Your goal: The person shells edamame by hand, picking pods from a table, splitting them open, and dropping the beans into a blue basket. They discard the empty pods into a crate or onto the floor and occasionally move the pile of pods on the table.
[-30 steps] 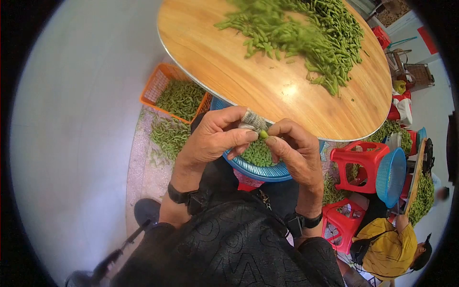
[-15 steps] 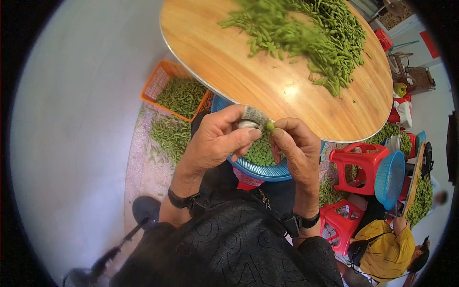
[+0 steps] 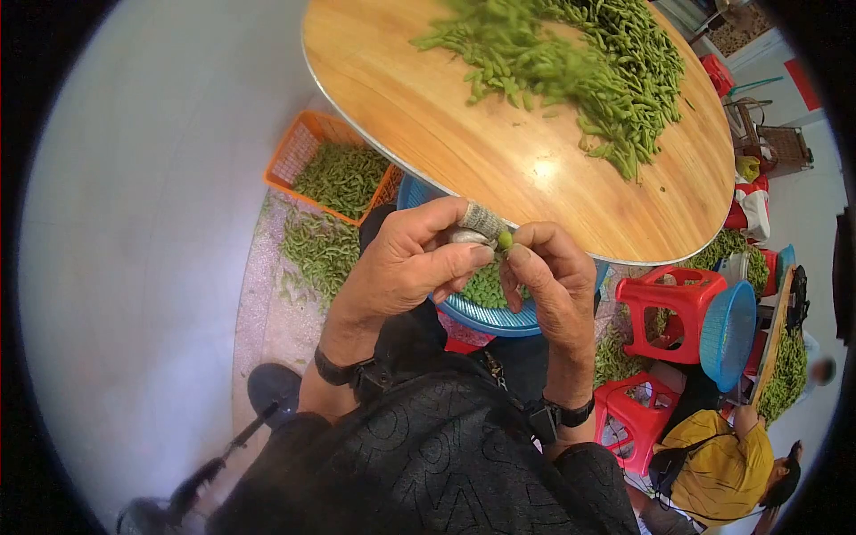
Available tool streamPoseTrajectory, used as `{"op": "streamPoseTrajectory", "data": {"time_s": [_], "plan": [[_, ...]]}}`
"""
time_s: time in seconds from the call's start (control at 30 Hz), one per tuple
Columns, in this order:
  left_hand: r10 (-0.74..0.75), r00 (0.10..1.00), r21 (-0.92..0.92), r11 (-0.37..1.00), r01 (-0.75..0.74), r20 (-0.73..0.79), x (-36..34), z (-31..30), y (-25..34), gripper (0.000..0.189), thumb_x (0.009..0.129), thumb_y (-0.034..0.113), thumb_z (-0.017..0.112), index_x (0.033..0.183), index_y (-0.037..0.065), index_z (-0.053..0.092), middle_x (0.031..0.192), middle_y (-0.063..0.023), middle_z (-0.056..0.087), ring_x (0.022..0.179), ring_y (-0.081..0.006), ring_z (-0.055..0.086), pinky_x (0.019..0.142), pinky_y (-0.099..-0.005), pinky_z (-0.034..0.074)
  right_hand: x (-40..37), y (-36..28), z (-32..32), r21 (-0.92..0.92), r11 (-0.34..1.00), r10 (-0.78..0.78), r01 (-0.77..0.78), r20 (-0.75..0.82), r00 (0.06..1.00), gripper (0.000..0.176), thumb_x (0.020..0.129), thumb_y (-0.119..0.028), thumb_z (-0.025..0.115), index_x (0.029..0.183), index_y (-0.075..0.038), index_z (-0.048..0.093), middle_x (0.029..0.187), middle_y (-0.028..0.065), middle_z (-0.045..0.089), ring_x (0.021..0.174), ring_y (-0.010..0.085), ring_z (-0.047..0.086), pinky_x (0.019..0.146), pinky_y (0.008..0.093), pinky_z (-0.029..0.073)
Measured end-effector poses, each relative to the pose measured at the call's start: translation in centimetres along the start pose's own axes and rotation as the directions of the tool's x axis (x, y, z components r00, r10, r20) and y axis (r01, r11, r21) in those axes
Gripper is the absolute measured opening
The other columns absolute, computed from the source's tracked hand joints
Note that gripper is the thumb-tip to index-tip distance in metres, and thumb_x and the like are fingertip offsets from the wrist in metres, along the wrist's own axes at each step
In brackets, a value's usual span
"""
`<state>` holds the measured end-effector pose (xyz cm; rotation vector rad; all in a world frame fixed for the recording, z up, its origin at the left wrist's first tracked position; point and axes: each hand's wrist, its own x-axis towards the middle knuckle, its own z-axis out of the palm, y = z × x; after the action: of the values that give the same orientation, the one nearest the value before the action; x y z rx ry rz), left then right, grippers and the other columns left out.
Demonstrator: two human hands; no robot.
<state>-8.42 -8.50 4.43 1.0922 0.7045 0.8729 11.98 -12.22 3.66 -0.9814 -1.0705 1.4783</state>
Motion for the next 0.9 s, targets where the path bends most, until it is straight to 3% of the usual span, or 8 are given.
{"op": "streamPoseTrajectory", "data": {"time_s": [0.43, 0.9], "plan": [[-0.031, 0.999, -0.046, 0.998, 0.03, -0.023, -0.3, 0.3, 0.5, 0.017, 0.1, 0.008, 0.066, 0.115, -0.001, 0.067, 0.073, 0.0025, 0.061, 0.056, -0.0023, 0.051, 0.049, -0.0195, 0.04, 0.2, 0.4, 0.3, 0.12, 0.993, 0.004, -0.005, 0.013, 1.0, 0.019, 0.104, -0.015, 0.063, 0.109, 0.004, 0.06, 0.076, 0.0044, 0.061, 0.054, 0.009, 0.052, 0.049, 0.0231, 0.041], [0.001, 0.999, 0.019, 1.0, 0.0, -0.036, 0.2, 0.1, -0.6, 0.02, 0.1, 0.01, 0.066, 0.117, -0.001, 0.064, 0.074, 0.0017, 0.063, 0.057, -0.0015, 0.053, 0.048, -0.0194, 0.041, 0.3, 2.2, 1.8, 0.214, 0.975, -0.022, 0.052, -0.144, 0.989, 0.017, 0.104, -0.014, 0.065, 0.106, 0.003, 0.062, 0.076, 0.0028, 0.061, 0.057, 0.0084, 0.054, 0.05, 0.0228, 0.042]]}}
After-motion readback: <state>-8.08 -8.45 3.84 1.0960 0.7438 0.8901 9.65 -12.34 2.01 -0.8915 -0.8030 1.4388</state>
